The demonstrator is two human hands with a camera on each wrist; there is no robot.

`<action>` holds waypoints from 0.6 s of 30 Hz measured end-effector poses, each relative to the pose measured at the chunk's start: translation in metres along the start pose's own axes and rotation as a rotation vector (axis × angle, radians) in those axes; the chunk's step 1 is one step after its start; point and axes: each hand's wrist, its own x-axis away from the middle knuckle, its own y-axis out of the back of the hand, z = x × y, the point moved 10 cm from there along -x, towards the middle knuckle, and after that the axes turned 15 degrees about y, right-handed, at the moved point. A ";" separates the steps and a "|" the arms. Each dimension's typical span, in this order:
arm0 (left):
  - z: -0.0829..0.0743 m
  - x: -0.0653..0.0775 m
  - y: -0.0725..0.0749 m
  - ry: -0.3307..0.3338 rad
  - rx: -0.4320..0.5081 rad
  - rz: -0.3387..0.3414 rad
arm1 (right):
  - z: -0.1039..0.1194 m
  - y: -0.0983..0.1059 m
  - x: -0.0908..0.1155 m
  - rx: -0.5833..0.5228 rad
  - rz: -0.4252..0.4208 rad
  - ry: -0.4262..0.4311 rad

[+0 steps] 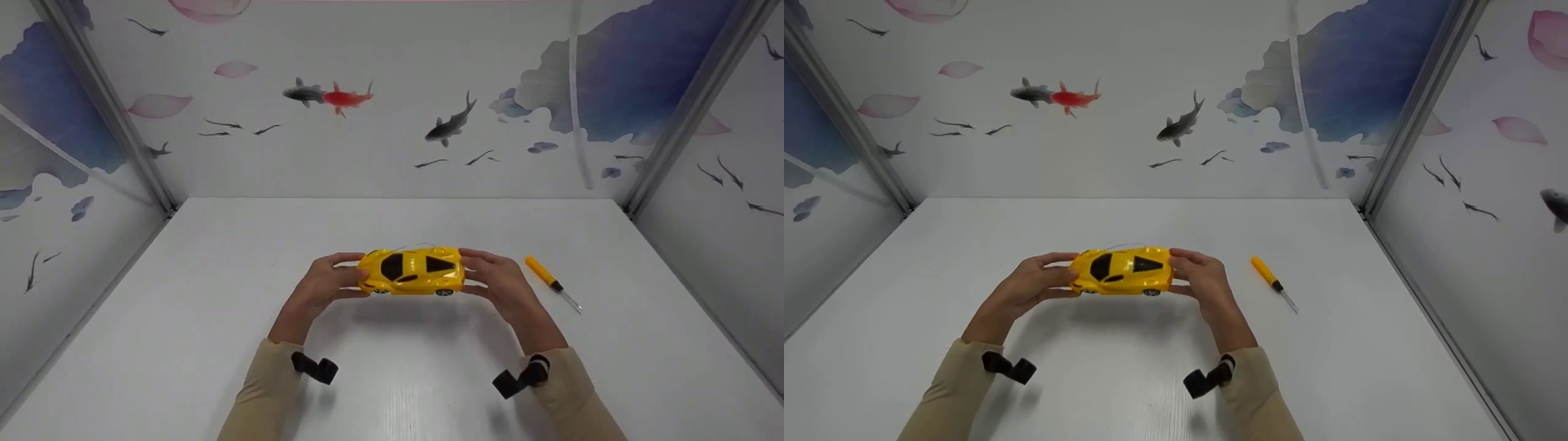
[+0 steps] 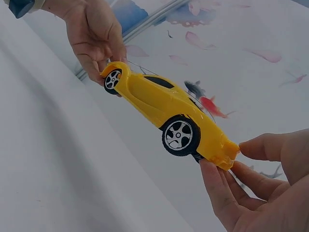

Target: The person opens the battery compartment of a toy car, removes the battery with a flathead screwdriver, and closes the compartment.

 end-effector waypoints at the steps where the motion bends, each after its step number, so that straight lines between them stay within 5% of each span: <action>1: 0.001 0.000 0.000 0.002 -0.003 0.003 | 0.000 0.000 0.000 0.002 0.006 0.001; 18: 0.004 -0.003 -0.008 0.013 -0.056 0.010 | 0.006 0.003 0.003 0.097 0.106 0.069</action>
